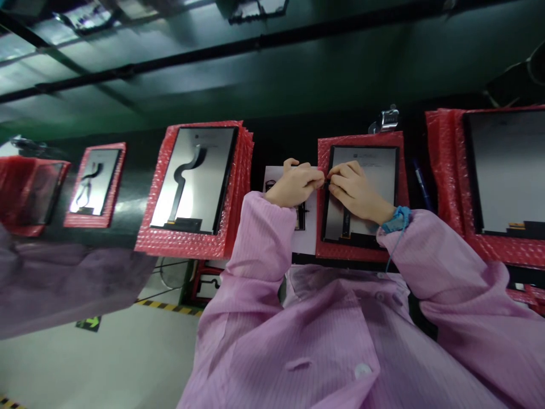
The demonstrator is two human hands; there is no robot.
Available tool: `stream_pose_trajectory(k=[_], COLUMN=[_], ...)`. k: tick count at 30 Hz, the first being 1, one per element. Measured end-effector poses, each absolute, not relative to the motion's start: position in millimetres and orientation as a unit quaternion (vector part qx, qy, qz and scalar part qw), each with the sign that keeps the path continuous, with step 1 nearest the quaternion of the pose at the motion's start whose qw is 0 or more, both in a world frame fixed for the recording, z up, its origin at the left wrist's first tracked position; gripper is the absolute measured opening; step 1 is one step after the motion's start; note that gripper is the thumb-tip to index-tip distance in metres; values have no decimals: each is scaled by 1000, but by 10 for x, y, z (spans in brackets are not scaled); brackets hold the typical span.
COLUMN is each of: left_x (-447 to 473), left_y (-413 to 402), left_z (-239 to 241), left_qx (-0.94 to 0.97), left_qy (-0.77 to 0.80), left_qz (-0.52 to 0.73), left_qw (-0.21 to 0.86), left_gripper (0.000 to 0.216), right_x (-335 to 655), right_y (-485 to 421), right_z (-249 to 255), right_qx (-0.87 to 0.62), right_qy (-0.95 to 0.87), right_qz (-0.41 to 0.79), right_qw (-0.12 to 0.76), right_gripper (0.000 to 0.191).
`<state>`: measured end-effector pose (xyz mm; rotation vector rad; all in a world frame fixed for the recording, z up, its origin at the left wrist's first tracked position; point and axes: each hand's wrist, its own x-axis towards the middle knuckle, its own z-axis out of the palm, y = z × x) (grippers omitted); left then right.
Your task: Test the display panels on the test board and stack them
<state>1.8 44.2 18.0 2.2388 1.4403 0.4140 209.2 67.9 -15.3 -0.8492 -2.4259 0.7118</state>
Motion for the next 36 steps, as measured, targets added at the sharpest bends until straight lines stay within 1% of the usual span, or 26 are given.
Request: stream_pose_trajectory(k=[10, 14, 23, 30, 36], left_x=[11, 1, -23, -37, -34], left_y=[438, 425, 400, 414, 405], left_z=[190, 198, 247, 264, 274], left_qx=[809, 811, 818, 814, 811], left_qy=[525, 523, 509, 504, 504], left_qz=[149, 148, 153, 182, 181], left_qw=[220, 214, 220, 227, 237], left_gripper=[24, 23, 22, 19, 17], right_x=[2086, 2086, 2120, 2122, 2136], right_y=[676, 678, 713, 704, 696], right_z=[-205, -206, -164, -161, -168], right_qx=[-313, -314, -295, -290, -274], right_qy=[-879, -878, -880, -876, -876], right_qz=[266, 276, 310, 317, 317], right_qw=[243, 232, 205, 217, 239], right_gripper=[35, 37, 32, 31, 31])
